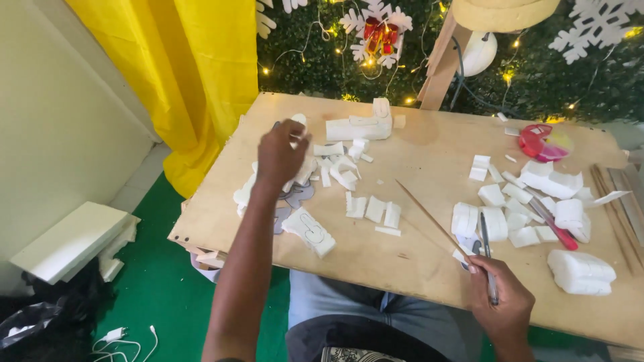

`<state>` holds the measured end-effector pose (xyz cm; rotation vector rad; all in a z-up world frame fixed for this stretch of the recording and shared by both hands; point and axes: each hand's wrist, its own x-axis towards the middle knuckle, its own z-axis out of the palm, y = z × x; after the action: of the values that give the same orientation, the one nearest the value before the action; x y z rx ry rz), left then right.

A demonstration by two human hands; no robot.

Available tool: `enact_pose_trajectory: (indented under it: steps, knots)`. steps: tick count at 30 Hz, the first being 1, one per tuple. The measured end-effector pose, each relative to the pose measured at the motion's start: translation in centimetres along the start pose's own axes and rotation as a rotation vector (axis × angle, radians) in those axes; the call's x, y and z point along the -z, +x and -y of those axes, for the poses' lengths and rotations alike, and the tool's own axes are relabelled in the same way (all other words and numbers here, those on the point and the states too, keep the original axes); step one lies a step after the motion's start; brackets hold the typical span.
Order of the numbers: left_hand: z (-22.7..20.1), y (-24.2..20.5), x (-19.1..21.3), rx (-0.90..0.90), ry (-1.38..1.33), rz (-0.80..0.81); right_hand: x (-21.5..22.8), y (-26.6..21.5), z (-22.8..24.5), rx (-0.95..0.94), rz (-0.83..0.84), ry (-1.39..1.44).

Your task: The person is organizing and preparing small foam blocks by poking holes in them with a stick and marking them with a pen on a wooden table.

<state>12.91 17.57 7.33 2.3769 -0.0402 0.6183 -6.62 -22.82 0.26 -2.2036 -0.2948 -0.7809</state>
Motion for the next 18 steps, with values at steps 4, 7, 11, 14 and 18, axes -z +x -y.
enact_pose_trajectory:
  steps: [4,7,11,14,18]
  knots:
    - [4.2,5.3,-1.2,0.172,0.125,-0.127,0.0,-0.1,-0.2,0.052,-0.006,0.015]
    - [6.5,7.5,-4.4,0.214,0.275,-0.075,-0.1,0.0,0.2,0.035,-0.022,0.016]
    - [5.4,7.4,-6.6,0.336,0.373,0.094,-0.2,-0.5,-0.1,0.010,-0.077,-0.001]
    - [6.3,7.8,-8.0,0.370,0.465,0.130,-0.3,-0.6,-0.3,-0.021,-0.082,0.014]
    - [9.0,8.6,-8.1,0.286,0.356,0.060,-0.2,-0.4,0.4,-0.040,-0.087,0.042]
